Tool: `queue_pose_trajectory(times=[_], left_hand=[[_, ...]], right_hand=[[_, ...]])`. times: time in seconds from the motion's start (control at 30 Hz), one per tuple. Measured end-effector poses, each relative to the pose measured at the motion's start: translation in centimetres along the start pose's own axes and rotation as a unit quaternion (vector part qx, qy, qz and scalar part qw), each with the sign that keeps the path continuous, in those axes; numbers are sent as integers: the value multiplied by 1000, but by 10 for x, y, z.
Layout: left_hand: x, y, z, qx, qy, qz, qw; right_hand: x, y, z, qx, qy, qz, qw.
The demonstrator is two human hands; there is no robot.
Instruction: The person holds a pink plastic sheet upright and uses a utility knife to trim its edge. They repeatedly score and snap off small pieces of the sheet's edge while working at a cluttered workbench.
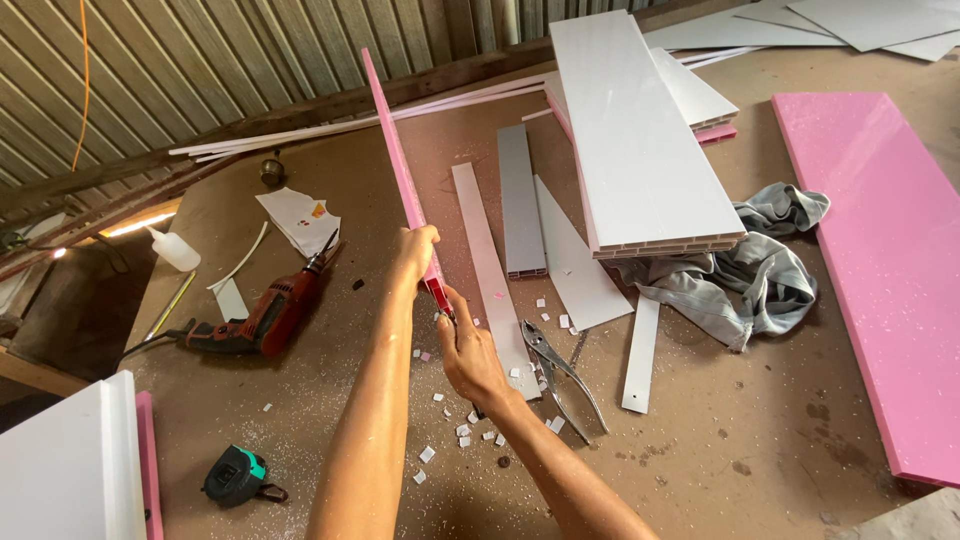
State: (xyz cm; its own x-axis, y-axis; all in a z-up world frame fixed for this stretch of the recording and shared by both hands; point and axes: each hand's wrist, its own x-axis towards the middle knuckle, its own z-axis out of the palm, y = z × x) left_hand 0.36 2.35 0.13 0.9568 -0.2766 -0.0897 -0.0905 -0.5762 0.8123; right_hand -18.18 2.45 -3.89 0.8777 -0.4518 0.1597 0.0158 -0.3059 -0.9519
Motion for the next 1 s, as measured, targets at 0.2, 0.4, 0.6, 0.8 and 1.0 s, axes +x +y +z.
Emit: queue_pose_trajectory(times=[0.2, 0.4, 0.6, 0.8, 1.0], left_hand=[[18, -13, 12, 37, -8, 8, 999], [-7, 3, -4, 6, -10, 21, 1000], [-2, 0, -4, -1, -15, 17, 1000], [18, -14, 3, 43, -11, 24, 999], [15, -10, 1, 39, -15, 19, 999]], right_hand=[[-9, -17, -1, -53, 33, 9, 998], [-10, -16, -3, -67, 47, 29, 996], [-9, -19, -7, 81, 22, 56, 995], [-15, -29, -15, 118, -21, 25, 992], [-10, -22, -13, 58, -26, 15, 998]])
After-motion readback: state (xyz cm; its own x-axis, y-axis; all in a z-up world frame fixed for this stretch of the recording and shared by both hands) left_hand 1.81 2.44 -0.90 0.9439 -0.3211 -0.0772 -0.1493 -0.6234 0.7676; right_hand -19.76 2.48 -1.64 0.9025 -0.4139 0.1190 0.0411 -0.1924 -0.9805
